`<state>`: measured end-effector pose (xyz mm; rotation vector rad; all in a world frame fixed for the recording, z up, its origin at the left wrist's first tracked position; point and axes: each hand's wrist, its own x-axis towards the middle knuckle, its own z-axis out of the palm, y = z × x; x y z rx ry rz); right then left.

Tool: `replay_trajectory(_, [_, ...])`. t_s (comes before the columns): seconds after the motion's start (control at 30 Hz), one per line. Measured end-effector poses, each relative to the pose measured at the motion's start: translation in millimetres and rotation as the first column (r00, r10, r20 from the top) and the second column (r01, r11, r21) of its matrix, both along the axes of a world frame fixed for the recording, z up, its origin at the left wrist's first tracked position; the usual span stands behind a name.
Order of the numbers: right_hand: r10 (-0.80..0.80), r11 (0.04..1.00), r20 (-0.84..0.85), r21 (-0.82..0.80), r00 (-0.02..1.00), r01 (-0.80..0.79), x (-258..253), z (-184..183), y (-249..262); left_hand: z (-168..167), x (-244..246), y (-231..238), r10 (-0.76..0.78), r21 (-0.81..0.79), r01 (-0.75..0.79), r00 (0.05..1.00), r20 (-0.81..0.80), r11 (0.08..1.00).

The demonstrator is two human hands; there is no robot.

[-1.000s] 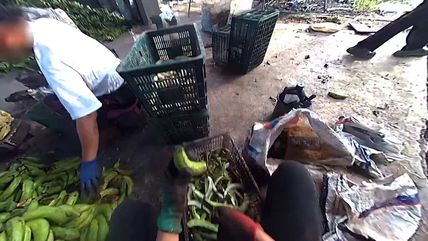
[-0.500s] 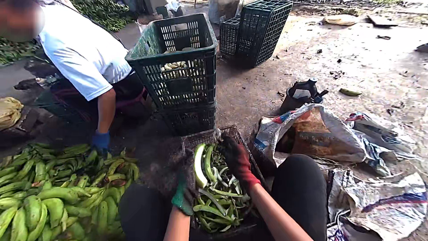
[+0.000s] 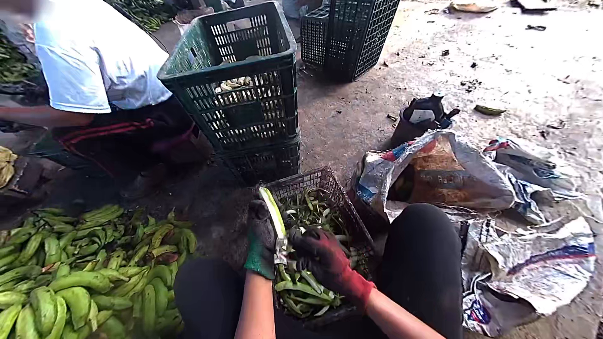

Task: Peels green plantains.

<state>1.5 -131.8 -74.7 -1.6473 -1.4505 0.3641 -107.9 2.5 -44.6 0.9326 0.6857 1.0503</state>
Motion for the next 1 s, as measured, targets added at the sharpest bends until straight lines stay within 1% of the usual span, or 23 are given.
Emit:
replay_trajectory(0.03, [-0.024,1.000,0.034,0.005,0.999,0.024,1,3,2,-3,2,-1,-0.055,-0.028,0.057,0.997,0.048,0.998])
replay_trajectory(0.07, [-0.098,0.995,0.068,0.015,0.993,0.098,9,11,13,-3,6,-9,-0.097,-0.046,0.098,0.995,0.012,0.994])
replay_trajectory(0.13, [-0.279,0.960,0.086,0.001,0.956,0.280,38,28,41,1,7,-31,-0.113,-0.029,0.109,0.965,-0.235,0.994])
replay_trajectory(0.17, [-0.336,0.941,0.053,-0.022,0.940,0.338,51,31,52,-1,7,-37,-0.117,-0.024,0.115,0.952,-0.281,0.993])
replay_trajectory(0.2, [-0.356,0.934,-0.002,-0.035,0.934,0.356,58,31,55,-3,8,-37,-0.094,-0.010,0.095,0.955,-0.283,0.995])
replay_trajectory(0.27, [-0.282,0.959,-0.025,-0.025,0.959,0.282,43,25,40,-5,13,-23,0.004,-0.002,-0.005,0.981,-0.196,1.000])
replay_trajectory(0.33, [-0.173,0.985,-0.050,0.010,0.984,0.174,6,6,9,-9,17,-5,0.082,-0.030,-0.082,0.996,0.017,0.996])
replay_trajectory(0.37, [-0.149,0.988,-0.055,0.028,0.987,0.150,-6,-3,-1,-9,20,1,0.129,-0.038,-0.125,0.984,0.121,0.991])
replay_trajectory(0.4, [-0.155,0.986,-0.036,0.053,0.987,0.157,-9,-9,-3,-6,25,0,0.173,-0.033,-0.170,0.970,0.169,0.985])
replay_trajectory(0.43, [-0.173,0.983,-0.009,0.066,0.985,0.173,-5,-8,1,-4,29,-5,0.204,-0.024,-0.203,0.964,0.170,0.979])
replay_trajectory(0.5, [-0.173,0.985,0.093,0.017,0.981,0.172,20,10,23,-9,30,-15,0.152,0.070,-0.150,0.988,-0.019,0.986])
replay_trajectory(0.53, [-0.139,0.988,0.138,-0.051,0.981,0.147,37,23,37,-9,28,-18,0.089,0.105,-0.074,0.986,-0.143,0.992])
replay_trajectory(0.6, [-0.058,0.971,0.203,-0.215,0.978,0.103,67,36,64,4,16,-25,-0.123,0.086,0.167,0.917,-0.379,0.982])
replay_trajectory(0.63, [-0.027,0.953,0.200,-0.292,0.979,0.085,77,37,72,9,11,-28,-0.206,0.062,0.258,0.874,-0.441,0.964])
replay_trajectory(0.67, [-0.029,0.948,0.171,-0.308,0.985,0.082,81,35,74,9,9,-31,-0.229,0.042,0.276,0.864,-0.448,0.960])
replay_trajectory(0.7, [-0.057,0.958,0.141,-0.272,0.988,0.094,77,31,70,3,10,-28,-0.189,0.038,0.223,0.897,-0.399,0.974])
replay_trajectory(0.77, [-0.121,0.979,0.098,-0.151,0.988,0.135,48,19,50,-8,18,-17,0.011,-0.004,-0.012,0.978,-0.206,1.000])
replay_trajectory(0.83, [-0.173,0.985,0.066,-0.015,0.983,0.174,10,-3,18,-8,25,-9,0.252,-0.162,-0.260,0.966,-0.065,0.952])
replay_trajectory(0.87, [-0.204,0.978,0.075,0.061,0.976,0.200,-1,-10,10,-5,25,-7,0.305,-0.188,-0.309,0.951,-0.051,0.932])
replay_trajectory(0.9, [-0.227,0.970,0.091,0.110,0.970,0.217,-4,-11,9,-4,28,-6,0.335,-0.214,-0.339,0.941,-0.055,0.916])
replay_trajectory(0.93, [-0.226,0.971,0.106,0.111,0.968,0.214,2,-6,12,-7,32,-6,0.314,-0.208,-0.323,0.946,-0.075,0.923])
replay_trajectory(0.97, [-0.209,0.977,0.147,0.076,0.967,0.199,11,3,19,-9,33,-11,0.245,-0.117,-0.263,0.958,-0.147,0.958])
replay_trajectory(1.0, [-0.169,0.985,0.187,0.000,0.968,0.172,23,14,27,-9,30,-16,0.173,0.021,-0.174,0.948,-0.269,0.985])
